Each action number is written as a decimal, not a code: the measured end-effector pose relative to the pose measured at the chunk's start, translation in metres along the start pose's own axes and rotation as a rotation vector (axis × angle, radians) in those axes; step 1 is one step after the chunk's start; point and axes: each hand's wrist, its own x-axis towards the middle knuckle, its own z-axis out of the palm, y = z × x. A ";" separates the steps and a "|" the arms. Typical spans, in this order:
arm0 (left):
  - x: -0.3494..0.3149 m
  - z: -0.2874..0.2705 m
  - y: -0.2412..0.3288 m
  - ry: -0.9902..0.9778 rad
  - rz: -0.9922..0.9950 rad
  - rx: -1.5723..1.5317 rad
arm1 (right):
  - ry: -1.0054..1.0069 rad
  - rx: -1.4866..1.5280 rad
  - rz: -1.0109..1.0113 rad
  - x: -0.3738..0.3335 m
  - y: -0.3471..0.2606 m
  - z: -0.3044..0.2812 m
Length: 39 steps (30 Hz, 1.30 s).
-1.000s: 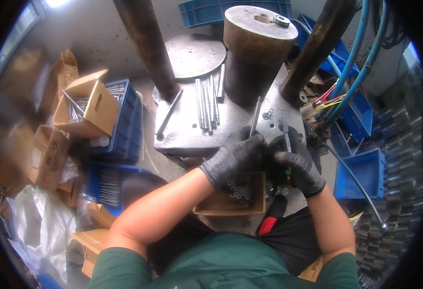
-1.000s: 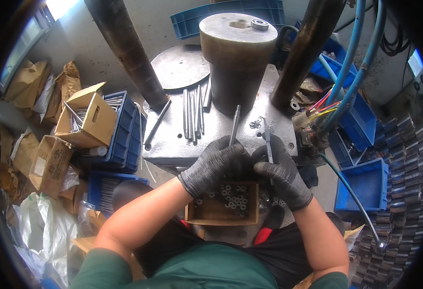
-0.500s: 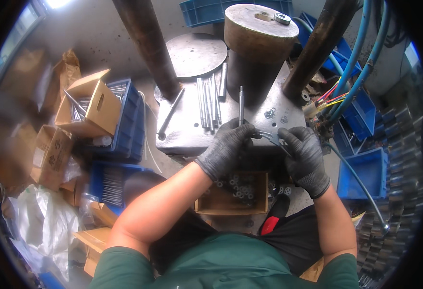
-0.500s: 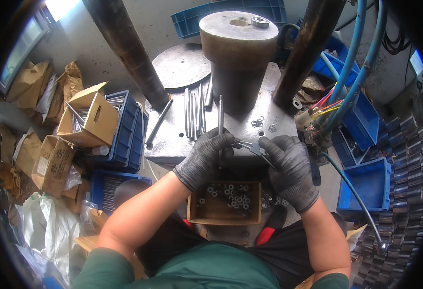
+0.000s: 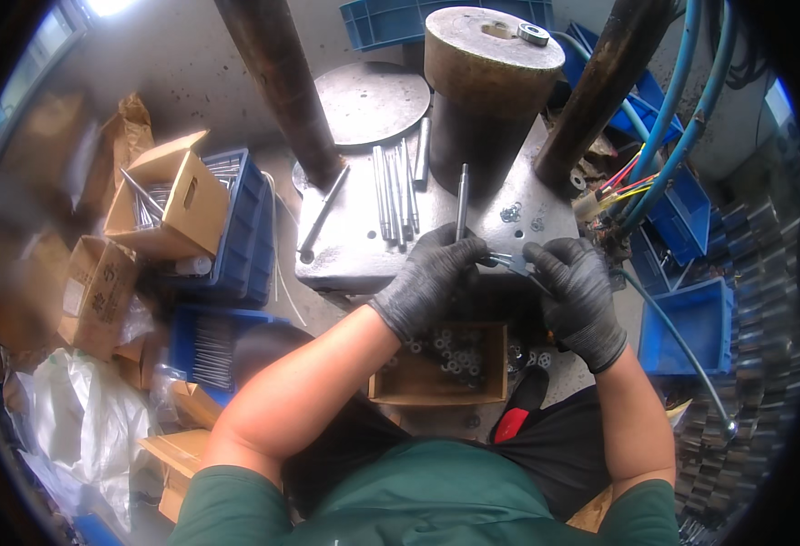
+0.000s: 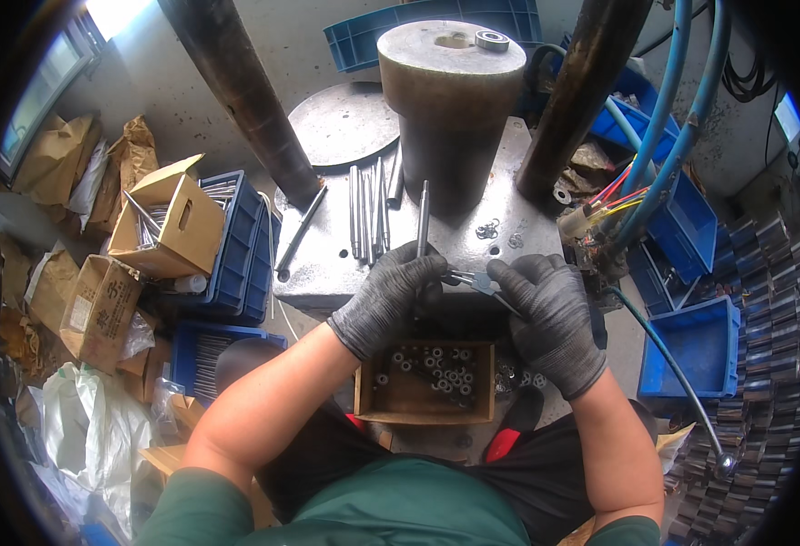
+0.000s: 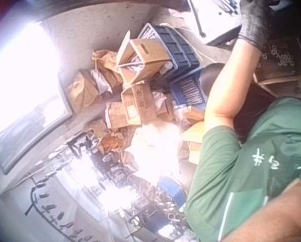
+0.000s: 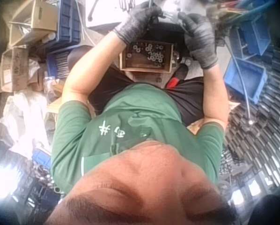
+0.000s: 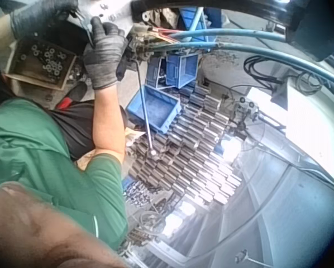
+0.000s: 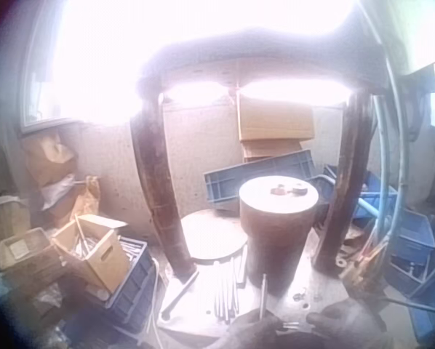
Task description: Using pliers to attach small metal rings or fasteners to metal rods in an industrial workshop.
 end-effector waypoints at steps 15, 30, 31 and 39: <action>-0.004 -0.005 0.004 -0.101 0.193 0.191 | -0.068 0.462 0.653 -0.010 0.022 -0.025; -0.012 0.005 0.020 0.075 0.540 0.936 | -0.284 0.436 0.487 -0.009 0.024 -0.050; -0.014 0.004 0.020 0.060 0.529 0.944 | -0.284 0.440 0.485 -0.006 0.022 -0.052; -0.015 -0.002 0.013 -0.196 0.313 0.543 | -0.440 0.566 0.483 -0.006 0.013 -0.047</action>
